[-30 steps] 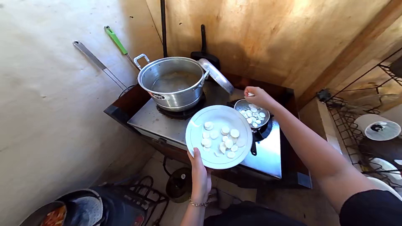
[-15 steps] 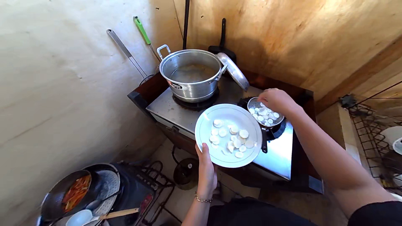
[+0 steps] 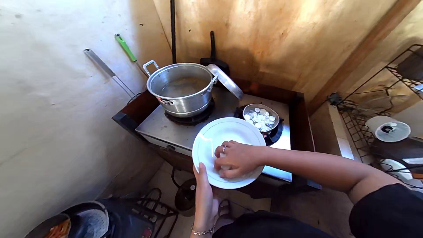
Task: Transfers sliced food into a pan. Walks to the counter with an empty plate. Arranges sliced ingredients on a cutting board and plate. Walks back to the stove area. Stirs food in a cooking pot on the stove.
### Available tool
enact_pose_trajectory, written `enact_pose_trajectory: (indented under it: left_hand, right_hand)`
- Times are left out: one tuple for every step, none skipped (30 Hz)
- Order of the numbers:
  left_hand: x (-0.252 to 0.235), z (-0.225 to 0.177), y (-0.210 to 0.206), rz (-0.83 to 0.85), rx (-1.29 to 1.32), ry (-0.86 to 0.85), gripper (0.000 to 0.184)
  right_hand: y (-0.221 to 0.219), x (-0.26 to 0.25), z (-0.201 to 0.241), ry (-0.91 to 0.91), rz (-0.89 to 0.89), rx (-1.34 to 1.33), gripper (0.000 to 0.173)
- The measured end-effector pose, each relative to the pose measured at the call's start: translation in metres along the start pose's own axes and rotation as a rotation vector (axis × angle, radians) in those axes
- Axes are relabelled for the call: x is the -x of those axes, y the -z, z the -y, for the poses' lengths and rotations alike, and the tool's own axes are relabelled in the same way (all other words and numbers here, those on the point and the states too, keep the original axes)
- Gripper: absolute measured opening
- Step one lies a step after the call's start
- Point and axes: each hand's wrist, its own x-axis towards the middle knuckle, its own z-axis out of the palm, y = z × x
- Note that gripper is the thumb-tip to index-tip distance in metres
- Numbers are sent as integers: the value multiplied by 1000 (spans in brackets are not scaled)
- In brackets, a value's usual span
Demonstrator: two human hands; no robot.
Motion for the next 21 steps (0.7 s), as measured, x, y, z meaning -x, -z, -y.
enact_pose_trajectory:
  left_hand:
    - [1, 1, 1, -9, 8, 7, 54]
    - [1, 2, 2, -17, 18, 10, 54]
    - [1, 2, 3, -21, 25, 8, 54]
    - [1, 3, 4, -24, 28, 5, 54]
    - [1, 2, 5, -32, 24, 2, 53]
    - [1, 1, 5, -43, 19, -4, 52]
    - [0, 0, 6, -47, 17, -4, 52]
    - [0, -1, 6, -50, 17, -9, 52]
    - [0, -2, 7, -54, 21, -16, 52]
    - [0, -1, 7, -55, 24, -22, 52]
    - [-1, -1, 8, -50, 24, -27, 52]
    - [0, 0, 8, -47, 22, -29, 52]
    - [0, 2, 8, -46, 19, -33, 52]
    - [0, 4, 8, -43, 19, -32, 52]
    - [0, 5, 7, -38, 20, -30, 53]
    - [1, 6, 7, -35, 17, -27, 53]
    - [1, 6, 5, -36, 17, -18, 52]
    - [3, 7, 4, -40, 20, 0, 53]
    - [3, 7, 3, -40, 19, 15, 53]
    - [4, 8, 2, -38, 18, 22, 53]
    - [3, 8, 2, -33, 15, 26, 54]
  right_hand:
    - [-1, 4, 1, 21, -2, 33, 32]
    - [-1, 7, 0, 36, -9, 65, 29]
    - [-1, 10, 0, 38, -17, 91, 26]
    - [-1, 13, -1, 22, -26, 111, 27]
    - [-2, 16, -3, -8, -41, 127, 31]
    - [-3, 19, -5, -53, -45, 135, 39]
    - [-5, 22, -7, -100, -35, 133, 47]
    - [-7, 23, -8, -128, -37, 129, 53]
    - [-10, 23, -9, -142, -50, 123, 55]
    - [-12, 24, -9, -146, -70, 120, 54]
    - [-14, 23, -9, -144, -88, 112, 50]
    - [-15, 23, -8, -141, -100, 101, 46]
    - [-16, 23, -7, -139, -102, 88, 43]
    - [-16, 22, -7, -139, -96, 77, 40]
    - [-17, 22, -6, -138, -98, 76, 37]
    - [-16, 21, -5, -148, -83, 70, 37]
    - [-14, 20, -4, -174, -52, 64, 38]
    - [-11, 19, -4, -204, -20, 58, 40]
    - [-8, 19, -3, -232, 0, 51, 43]
    - [-8, 19, -2, -250, 5, 40, 44]
    - [-9, 20, -3, -248, -12, 32, 45]
